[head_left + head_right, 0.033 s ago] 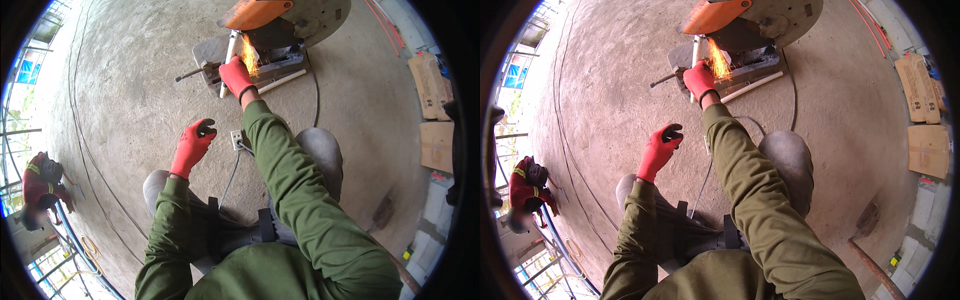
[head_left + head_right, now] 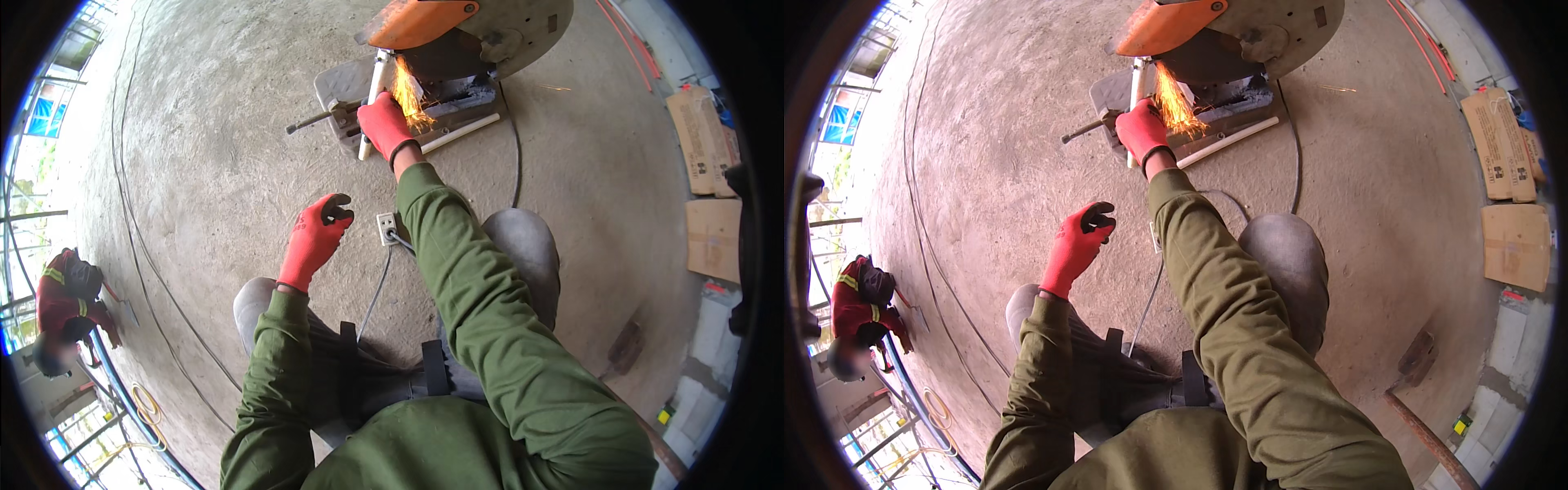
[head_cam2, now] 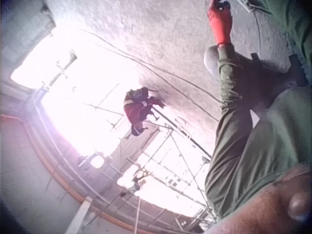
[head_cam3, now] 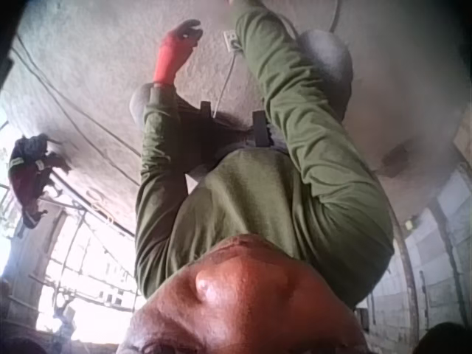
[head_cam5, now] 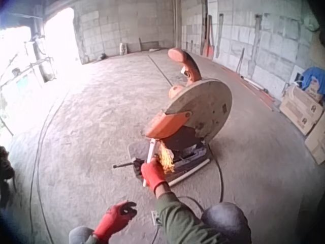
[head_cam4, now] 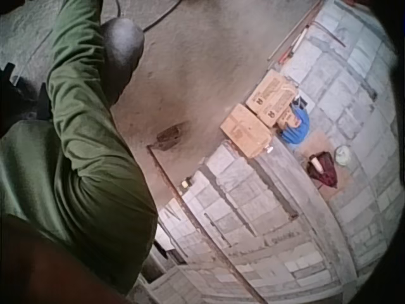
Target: The person uses a chop saw to cut several white pipes into shorter segments. They position each pipe, lower the blade to cut, and then remove the cut pieces, repeating the process for multiple pipes.
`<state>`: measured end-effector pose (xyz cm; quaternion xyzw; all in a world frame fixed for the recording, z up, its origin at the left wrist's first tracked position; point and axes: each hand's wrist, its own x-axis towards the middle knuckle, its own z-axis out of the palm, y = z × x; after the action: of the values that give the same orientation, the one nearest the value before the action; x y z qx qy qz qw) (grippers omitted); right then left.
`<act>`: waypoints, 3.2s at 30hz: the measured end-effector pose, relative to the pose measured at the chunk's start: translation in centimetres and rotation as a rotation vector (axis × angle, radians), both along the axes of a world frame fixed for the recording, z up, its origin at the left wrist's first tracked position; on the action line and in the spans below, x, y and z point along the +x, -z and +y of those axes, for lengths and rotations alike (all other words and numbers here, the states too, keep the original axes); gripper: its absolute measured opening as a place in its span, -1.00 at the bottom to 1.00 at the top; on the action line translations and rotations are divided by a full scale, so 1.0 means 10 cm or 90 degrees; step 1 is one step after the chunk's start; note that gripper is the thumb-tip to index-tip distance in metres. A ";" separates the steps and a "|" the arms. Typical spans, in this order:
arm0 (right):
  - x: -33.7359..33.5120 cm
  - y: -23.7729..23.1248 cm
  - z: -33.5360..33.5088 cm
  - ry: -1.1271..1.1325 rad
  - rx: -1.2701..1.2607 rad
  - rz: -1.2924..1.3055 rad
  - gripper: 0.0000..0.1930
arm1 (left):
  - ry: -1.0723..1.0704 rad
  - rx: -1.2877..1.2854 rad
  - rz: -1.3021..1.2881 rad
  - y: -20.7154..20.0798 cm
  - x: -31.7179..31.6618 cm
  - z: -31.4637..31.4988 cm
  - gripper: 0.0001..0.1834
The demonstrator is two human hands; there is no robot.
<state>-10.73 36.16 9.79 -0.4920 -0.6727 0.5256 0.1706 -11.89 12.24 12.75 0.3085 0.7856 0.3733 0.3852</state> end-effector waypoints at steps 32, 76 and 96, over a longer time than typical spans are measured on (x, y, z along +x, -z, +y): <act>-0.21 0.20 -0.24 -0.239 -0.271 0.466 -0.93 | -0.160 0.050 0.055 0.17 -0.18 0.13 -0.61; -0.82 0.26 -0.01 0.310 -0.106 0.372 -0.52 | -0.227 0.077 0.046 -0.12 -0.11 -0.06 -0.62; -1.32 0.29 0.26 0.361 -0.094 0.263 -0.48 | -0.224 0.050 0.030 -0.20 0.00 -0.20 -0.61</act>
<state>-23.95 38.72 6.85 -0.5535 -0.4206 0.5930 0.4063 -11.88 10.22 14.75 0.1894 0.8210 0.4583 0.2830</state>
